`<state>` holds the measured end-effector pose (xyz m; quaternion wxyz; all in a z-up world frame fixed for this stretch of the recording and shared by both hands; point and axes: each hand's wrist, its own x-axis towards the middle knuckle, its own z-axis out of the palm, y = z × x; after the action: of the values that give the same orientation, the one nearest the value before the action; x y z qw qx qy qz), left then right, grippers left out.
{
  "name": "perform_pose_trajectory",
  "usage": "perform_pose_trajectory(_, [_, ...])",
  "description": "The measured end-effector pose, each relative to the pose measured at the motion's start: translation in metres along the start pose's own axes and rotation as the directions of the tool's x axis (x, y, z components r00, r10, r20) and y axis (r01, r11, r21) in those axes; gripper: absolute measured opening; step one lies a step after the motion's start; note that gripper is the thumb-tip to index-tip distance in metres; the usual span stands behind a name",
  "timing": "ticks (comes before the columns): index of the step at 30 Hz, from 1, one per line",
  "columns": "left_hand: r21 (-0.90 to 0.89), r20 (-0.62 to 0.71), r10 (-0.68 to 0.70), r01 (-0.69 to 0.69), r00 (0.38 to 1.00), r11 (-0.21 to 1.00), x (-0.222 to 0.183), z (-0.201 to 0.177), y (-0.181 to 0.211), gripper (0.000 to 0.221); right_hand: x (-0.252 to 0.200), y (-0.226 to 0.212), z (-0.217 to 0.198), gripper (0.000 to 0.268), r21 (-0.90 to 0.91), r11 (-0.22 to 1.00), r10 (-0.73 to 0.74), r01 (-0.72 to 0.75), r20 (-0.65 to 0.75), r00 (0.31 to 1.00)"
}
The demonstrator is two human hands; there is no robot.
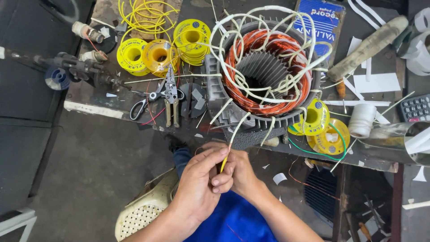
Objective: Repairing an electric motor by stripping and connecting wires to the stator windings on a workbench.
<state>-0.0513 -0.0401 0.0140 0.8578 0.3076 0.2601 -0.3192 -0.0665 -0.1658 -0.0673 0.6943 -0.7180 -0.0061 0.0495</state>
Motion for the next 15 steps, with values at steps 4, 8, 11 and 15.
perform_pose_trajectory(4, [-0.029,-0.077,-0.001,-0.002,0.997,1.0,0.008,-0.005,-0.016,0.02,0.007,0.053,0.012,0.083,0.624,0.599,0.244,-0.501,0.455,0.857])
perform_pose_trajectory(8, [-0.097,-0.013,-0.032,0.031,0.999,0.995,0.011,-0.005,-0.024,0.019,0.026,0.004,0.016,0.064,0.44,0.896,-0.126,-0.052,0.365,0.923])
perform_pose_trajectory(11, [-0.135,0.027,-0.018,0.021,0.999,0.991,0.013,-0.009,-0.024,0.02,0.031,0.001,0.019,0.059,0.481,0.876,-0.199,0.043,0.279,0.94])
perform_pose_trajectory(15, [-0.009,0.14,0.114,-0.114,0.984,0.993,0.012,-0.01,-0.027,0.02,0.02,-0.014,-0.009,0.07,0.152,0.982,0.028,-0.115,0.481,0.877])
